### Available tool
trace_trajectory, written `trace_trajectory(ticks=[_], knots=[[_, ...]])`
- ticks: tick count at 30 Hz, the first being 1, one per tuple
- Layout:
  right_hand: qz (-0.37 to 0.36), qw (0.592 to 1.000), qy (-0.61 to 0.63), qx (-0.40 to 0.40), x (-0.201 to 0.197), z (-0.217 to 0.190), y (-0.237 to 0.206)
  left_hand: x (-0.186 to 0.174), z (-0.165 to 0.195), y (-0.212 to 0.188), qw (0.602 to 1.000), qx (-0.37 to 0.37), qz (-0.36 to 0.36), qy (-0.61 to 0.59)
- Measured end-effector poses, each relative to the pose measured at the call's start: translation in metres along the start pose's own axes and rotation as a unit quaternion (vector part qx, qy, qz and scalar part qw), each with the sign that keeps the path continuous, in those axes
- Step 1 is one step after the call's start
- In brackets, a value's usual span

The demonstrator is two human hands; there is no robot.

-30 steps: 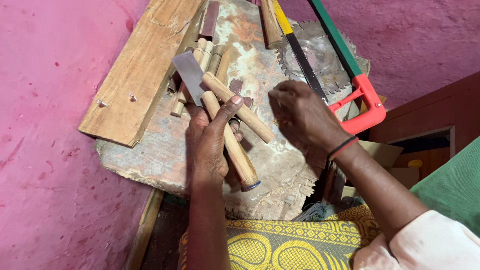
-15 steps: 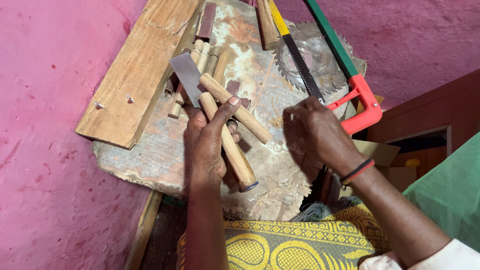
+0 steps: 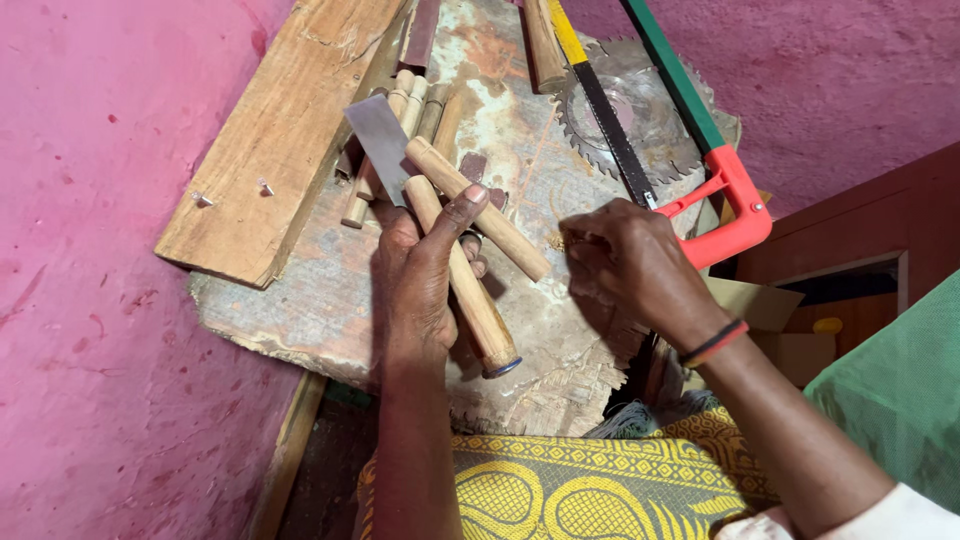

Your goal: The person carves and smooths small wooden pieces using a chisel and sandpaper. They repeatedly shape the wood, remove shavings, and sand the surfaces to refine the finish.

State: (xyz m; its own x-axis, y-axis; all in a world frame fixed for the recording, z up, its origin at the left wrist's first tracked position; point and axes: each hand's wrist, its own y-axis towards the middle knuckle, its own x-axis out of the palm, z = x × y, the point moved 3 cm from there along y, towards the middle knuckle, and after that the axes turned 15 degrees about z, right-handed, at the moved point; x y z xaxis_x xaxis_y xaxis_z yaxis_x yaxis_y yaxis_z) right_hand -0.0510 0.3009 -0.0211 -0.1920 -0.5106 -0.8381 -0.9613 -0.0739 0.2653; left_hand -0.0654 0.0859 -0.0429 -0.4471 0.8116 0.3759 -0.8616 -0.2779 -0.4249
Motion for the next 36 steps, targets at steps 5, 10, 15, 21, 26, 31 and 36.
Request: trace_trajectory(ticks=[5,10,15,21,26,31,36], knots=[[0.035,0.997,0.021,-0.066,-0.006,-0.005,0.006,0.0,-0.004,0.003,0.999,-0.018,-0.006,-0.027],[0.022,0.989,0.002,-0.144,-0.006,-0.014,-0.001,-0.001,-0.005,0.004,1.0,-0.013,-0.007,-0.024],[0.038,0.981,-0.064,-0.182,0.009,-0.024,-0.013,-0.001,-0.003,0.002,1.0,0.009,0.002,-0.014],[0.038,0.982,-0.08,-0.167,0.013,-0.024,-0.014,0.002,-0.003,0.0,0.999,-0.014,-0.035,-0.018],[0.03,0.984,-0.075,-0.157,0.015,-0.021,-0.013,0.002,-0.005,-0.001,1.0,-0.004,-0.016,0.01],[0.03,0.985,-0.066,-0.154,0.014,-0.017,-0.013,0.004,-0.007,-0.001,0.999,-0.02,-0.028,-0.016],[0.04,0.985,-0.079,-0.145,0.018,-0.017,-0.012,0.005,-0.009,-0.001,0.999,-0.023,-0.038,-0.014]])
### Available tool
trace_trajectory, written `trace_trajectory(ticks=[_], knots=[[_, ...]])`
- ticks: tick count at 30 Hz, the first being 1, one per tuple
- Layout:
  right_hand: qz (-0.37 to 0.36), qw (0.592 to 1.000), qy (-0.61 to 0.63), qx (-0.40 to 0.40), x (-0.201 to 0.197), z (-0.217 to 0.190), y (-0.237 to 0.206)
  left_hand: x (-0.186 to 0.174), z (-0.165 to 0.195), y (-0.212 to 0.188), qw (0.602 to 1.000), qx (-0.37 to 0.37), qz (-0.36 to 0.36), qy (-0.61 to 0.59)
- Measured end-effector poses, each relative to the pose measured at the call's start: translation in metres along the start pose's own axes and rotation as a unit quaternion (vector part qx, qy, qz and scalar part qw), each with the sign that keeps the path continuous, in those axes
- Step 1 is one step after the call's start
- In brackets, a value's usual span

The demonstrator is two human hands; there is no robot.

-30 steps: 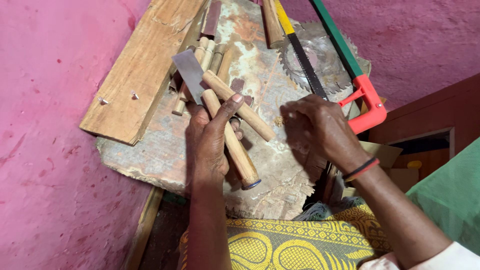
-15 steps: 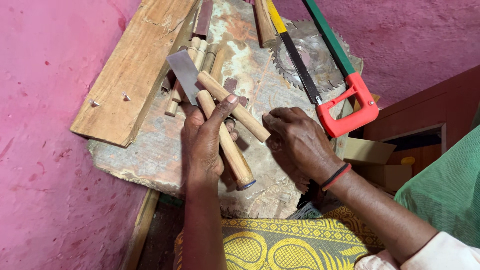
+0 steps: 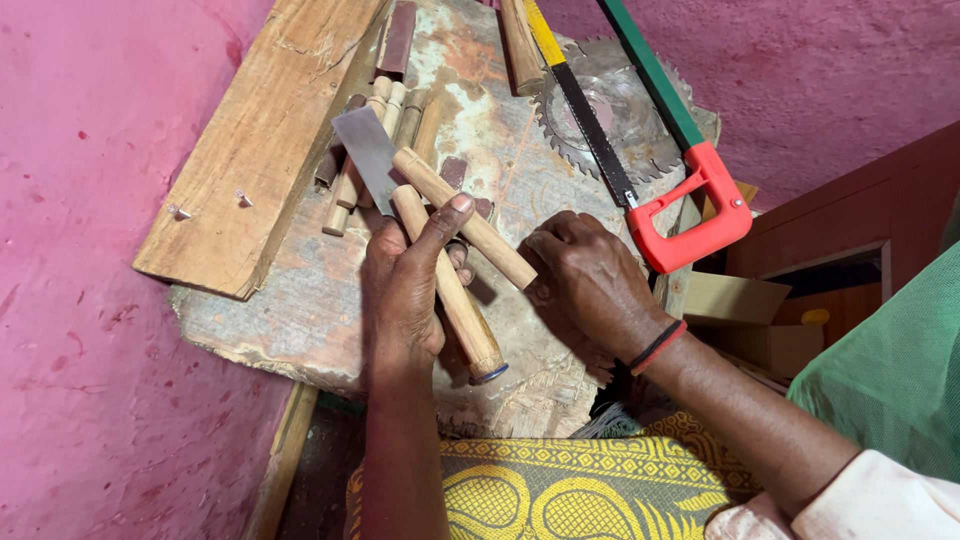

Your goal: The person carves and smooths small wooden pieces using a chisel and sandpaper. They repeatedly shape the wood, remove shavings, and sand the surfaces to refine the finish.

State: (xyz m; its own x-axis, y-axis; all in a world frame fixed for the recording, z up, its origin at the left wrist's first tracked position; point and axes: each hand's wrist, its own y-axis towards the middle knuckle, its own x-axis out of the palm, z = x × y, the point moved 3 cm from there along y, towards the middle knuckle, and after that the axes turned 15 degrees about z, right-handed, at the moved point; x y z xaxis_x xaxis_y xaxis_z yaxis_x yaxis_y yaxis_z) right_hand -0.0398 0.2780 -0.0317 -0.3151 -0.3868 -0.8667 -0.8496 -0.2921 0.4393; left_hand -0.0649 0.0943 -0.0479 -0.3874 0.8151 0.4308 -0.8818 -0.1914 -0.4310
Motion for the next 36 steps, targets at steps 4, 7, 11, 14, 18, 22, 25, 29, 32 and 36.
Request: trace_trajectory(ticks=[4,7,11,14,18,22,25,29,32,36], knots=[[-0.004,1.0,-0.012,0.005,0.004,-0.001,0.002,0.0,-0.002,0.0,1.0,0.001,0.006,0.003],[0.006,1.0,-0.012,0.003,0.005,-0.001,0.002,-0.001,-0.004,0.0,1.0,0.0,0.02,0.017],[0.01,1.0,-0.001,0.005,0.004,-0.001,0.001,0.0,-0.005,-0.001,1.0,-0.01,0.016,0.01],[0.014,1.0,0.005,-0.002,0.004,0.002,0.001,0.0,-0.003,-0.001,1.0,-0.008,0.013,0.007],[0.035,0.993,0.076,0.088,0.005,0.02,0.007,0.001,-0.002,0.0,1.0,-0.001,0.012,-0.005],[0.027,0.78,0.418,0.465,0.012,0.061,0.002,0.0,-0.005,0.002,1.0,0.0,0.006,-0.004],[0.052,0.657,0.528,0.536,-0.004,0.096,-0.013,0.0,-0.007,0.004,1.0,0.002,-0.004,-0.01],[0.055,0.655,0.506,0.559,-0.06,0.158,-0.051,0.002,-0.007,0.002,1.0,0.008,-0.01,-0.008],[0.027,0.696,0.444,0.564,-0.101,0.212,-0.085,0.007,-0.007,-0.002,1.0,0.007,-0.019,-0.001],[-0.021,0.757,0.265,0.597,-0.111,0.269,-0.14,0.011,-0.01,-0.005,1.0,0.008,-0.013,0.023]])
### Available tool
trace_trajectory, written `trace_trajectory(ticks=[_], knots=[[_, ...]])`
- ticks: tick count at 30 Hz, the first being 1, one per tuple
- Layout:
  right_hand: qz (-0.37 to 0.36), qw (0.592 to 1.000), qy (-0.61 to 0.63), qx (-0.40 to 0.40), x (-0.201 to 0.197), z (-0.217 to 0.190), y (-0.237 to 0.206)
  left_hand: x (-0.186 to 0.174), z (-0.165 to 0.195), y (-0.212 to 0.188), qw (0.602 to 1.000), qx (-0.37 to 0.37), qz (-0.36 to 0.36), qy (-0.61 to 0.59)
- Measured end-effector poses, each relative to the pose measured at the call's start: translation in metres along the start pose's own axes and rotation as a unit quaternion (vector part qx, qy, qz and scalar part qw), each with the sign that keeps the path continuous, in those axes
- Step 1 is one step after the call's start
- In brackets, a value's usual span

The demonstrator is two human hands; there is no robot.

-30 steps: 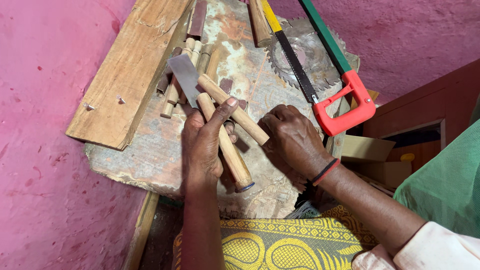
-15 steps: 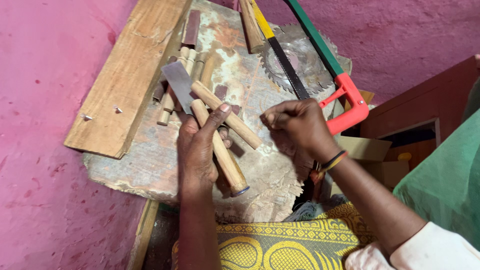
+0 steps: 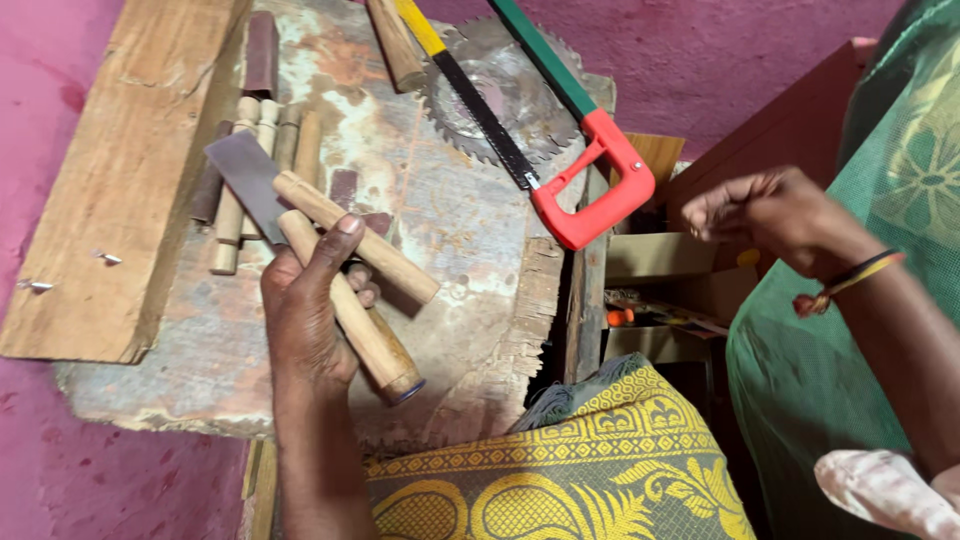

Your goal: The person carves and smooths small wooden pieces using a chisel and sandpaper. They repeatedly shape the wood, remove shavings, and sand the surfaces to refine the finish.

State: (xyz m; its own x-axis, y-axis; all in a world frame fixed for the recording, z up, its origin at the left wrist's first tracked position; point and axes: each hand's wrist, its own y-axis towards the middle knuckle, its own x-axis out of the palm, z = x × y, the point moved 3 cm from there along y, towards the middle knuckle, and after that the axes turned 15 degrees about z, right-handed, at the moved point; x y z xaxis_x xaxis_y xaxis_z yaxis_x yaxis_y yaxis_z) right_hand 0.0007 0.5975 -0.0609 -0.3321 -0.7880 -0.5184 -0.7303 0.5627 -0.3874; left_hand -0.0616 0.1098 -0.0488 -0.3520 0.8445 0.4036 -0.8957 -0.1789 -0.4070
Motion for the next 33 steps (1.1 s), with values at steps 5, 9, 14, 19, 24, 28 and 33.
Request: trace_trajectory(ticks=[5,9,14,19,24,28,33], knots=[[0.064,0.955,-0.237,-0.168,0.026,0.076,0.011,0.004,-0.006,0.0,1.0,0.002,0.004,0.01],[0.11,0.918,-0.316,-0.214,0.053,0.112,0.008,0.007,-0.008,-0.001,1.0,-0.003,-0.009,0.004],[0.127,0.91,-0.292,-0.265,0.053,0.121,0.012,0.01,-0.009,-0.002,1.0,0.0,-0.006,0.026],[0.177,0.921,-0.201,-0.281,0.034,0.084,-0.001,0.006,-0.009,0.0,1.0,-0.001,-0.009,0.016],[0.246,0.863,-0.085,-0.432,0.029,-0.017,-0.042,0.001,-0.005,0.002,1.0,-0.007,-0.011,0.005],[0.175,0.857,-0.016,-0.484,0.064,-0.104,-0.078,-0.003,0.0,0.002,1.0,-0.01,-0.008,-0.005],[-0.048,0.902,-0.002,-0.428,0.166,-0.183,-0.119,-0.007,0.008,0.001,1.0,-0.004,-0.011,0.011]])
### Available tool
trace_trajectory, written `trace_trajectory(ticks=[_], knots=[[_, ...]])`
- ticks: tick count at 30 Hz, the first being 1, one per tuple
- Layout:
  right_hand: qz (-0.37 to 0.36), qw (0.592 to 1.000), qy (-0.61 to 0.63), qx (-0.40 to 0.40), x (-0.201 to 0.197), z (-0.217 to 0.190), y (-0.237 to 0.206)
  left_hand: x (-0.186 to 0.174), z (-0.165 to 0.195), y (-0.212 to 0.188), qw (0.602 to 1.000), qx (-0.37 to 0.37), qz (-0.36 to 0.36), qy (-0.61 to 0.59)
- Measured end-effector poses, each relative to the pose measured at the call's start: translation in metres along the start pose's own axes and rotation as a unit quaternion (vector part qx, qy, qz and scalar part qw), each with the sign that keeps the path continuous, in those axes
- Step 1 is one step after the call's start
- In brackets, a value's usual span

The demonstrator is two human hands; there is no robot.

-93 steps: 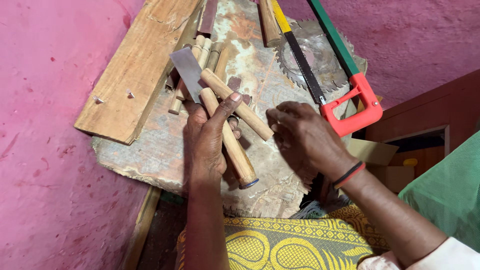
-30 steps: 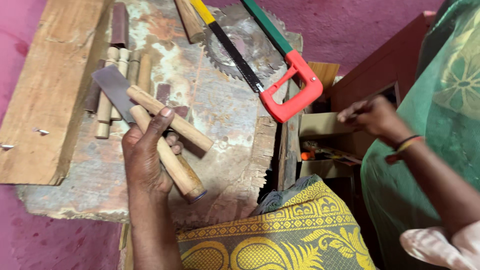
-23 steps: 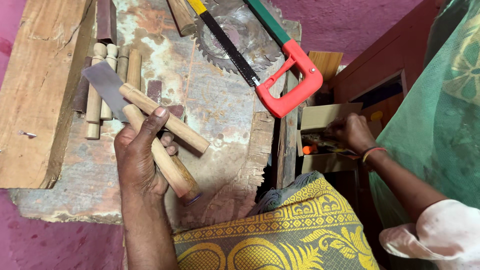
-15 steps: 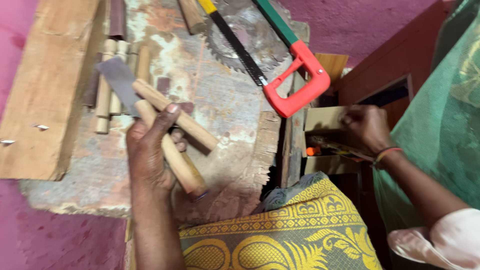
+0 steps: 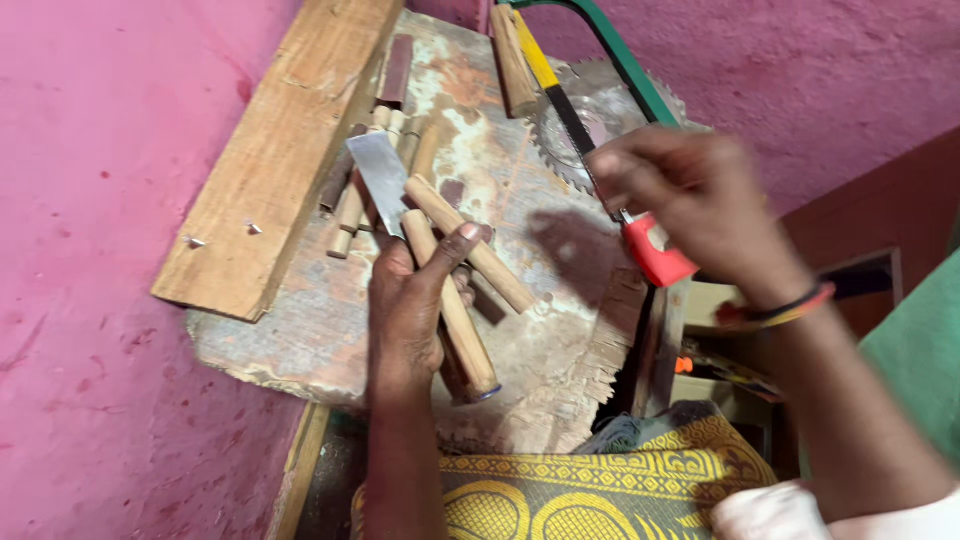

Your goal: The person carves and smooths small wooden pieces using a chisel and sandpaper. They repeatedly shape the wood, remove shavings, and sand the surfaces to refine the finish.

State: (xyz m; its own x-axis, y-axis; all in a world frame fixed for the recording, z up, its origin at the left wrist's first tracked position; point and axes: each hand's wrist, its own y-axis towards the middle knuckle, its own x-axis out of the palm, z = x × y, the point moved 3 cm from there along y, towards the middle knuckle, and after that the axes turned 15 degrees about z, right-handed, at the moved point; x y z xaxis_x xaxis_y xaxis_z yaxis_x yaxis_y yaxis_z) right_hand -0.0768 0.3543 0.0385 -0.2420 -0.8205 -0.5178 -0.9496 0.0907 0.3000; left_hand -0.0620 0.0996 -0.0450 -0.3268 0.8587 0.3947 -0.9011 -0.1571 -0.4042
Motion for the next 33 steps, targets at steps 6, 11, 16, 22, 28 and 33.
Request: trace_trajectory(ticks=[6,11,16,22,28,33], knots=[[-0.127,0.989,0.051,0.048,0.088,-0.045,-0.03,-0.009,0.006,0.002,0.997,0.012,0.066,0.036],[-0.122,0.96,0.15,0.2,0.097,-0.019,-0.051,-0.009,0.001,0.005,0.996,0.011,0.067,0.061],[-0.038,0.882,0.386,0.267,0.107,0.019,-0.054,-0.007,-0.006,0.007,0.999,0.011,0.044,0.018],[-0.036,0.707,0.642,0.295,0.105,0.02,-0.046,-0.01,-0.01,0.012,1.0,0.012,0.002,-0.029],[0.059,0.835,0.393,0.382,0.117,0.013,-0.051,-0.002,-0.017,0.005,0.999,-0.001,-0.029,0.024],[0.002,0.922,0.298,0.248,0.113,0.005,-0.048,0.003,-0.015,0.002,0.999,-0.017,0.006,0.037]])
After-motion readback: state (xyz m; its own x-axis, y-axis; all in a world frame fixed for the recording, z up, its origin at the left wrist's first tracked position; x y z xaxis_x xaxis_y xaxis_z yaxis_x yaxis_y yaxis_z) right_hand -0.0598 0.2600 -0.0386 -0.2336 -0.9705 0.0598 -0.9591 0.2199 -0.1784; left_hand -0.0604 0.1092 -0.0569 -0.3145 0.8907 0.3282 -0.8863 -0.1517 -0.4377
